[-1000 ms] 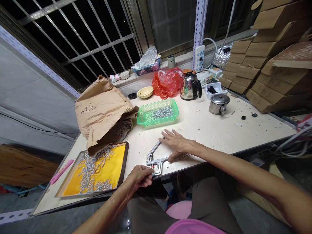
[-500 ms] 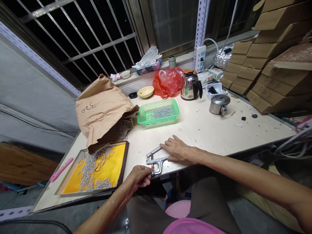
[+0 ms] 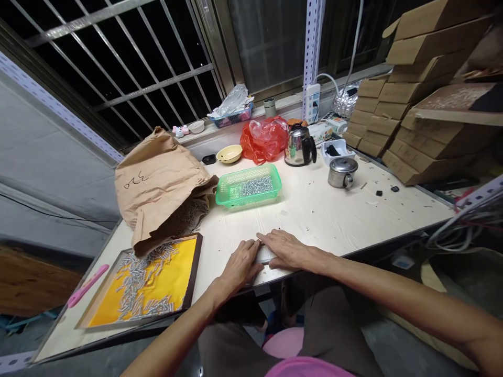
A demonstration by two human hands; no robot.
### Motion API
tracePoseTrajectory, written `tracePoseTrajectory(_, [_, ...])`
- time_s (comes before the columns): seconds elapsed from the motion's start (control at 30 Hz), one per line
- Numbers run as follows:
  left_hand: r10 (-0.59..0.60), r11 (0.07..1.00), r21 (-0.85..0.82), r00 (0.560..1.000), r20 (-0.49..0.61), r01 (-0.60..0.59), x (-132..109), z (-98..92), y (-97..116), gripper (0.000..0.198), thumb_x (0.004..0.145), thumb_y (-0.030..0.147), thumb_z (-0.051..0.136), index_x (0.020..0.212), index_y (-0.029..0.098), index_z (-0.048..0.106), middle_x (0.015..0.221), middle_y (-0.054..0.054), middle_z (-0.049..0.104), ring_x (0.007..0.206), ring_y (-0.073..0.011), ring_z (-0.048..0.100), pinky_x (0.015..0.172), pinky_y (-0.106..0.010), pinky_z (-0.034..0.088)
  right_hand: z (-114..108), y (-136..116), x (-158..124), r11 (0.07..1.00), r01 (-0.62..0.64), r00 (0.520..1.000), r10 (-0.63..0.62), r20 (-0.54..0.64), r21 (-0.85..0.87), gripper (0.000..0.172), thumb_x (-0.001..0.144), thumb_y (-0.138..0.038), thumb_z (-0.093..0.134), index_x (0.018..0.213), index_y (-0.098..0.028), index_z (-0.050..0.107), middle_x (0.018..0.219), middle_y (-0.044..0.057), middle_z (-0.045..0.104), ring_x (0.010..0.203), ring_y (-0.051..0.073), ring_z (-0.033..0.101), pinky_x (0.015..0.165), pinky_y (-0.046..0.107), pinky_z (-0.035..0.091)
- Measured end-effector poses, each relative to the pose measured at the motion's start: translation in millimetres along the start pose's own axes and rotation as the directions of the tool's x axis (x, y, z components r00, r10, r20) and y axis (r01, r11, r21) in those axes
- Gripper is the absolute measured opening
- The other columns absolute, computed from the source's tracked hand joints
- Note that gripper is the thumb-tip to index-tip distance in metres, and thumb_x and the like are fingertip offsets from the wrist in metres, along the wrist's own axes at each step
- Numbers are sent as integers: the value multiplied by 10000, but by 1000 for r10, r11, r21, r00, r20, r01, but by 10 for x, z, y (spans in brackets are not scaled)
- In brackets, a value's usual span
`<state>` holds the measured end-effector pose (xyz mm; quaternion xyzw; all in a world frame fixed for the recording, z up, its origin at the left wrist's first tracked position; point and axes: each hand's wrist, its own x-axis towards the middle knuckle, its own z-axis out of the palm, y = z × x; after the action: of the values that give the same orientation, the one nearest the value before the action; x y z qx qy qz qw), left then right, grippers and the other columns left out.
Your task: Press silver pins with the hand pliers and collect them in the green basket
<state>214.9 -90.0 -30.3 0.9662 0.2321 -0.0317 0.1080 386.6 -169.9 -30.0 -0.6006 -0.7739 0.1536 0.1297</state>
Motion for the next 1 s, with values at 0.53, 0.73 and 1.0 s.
tracePoseTrajectory(0.53, [8,997,76,992,125,-18,188,-146,60,139,825,320,564,865,187,569,892,-38,574,881,-204,508,718,-297,425,90,30,52,995,-79,996,82,48,-55,110,816,-206,597,850,-111,641,870,104,624,862,201,552,705,280,389])
tracePoseTrajectory(0.73, [-64,995,76,993,96,57,164,-123,122,119,833,306,549,837,196,594,869,-41,581,886,-209,519,702,-298,443,141,21,26,996,-54,998,55,11,-74,119,846,-190,550,855,-119,646,862,92,622,857,195,552,754,292,389])
tracePoseTrajectory(1.0, [-34,998,-54,979,-203,24,-222,176,284,313,865,228,507,1177,218,498,1273,-88,495,1189,-240,434,969,-409,421,-34,256,-31,999,39,999,-39,-17,10,279,891,-384,488,948,-151,631,926,88,584,891,190,518,766,291,389])
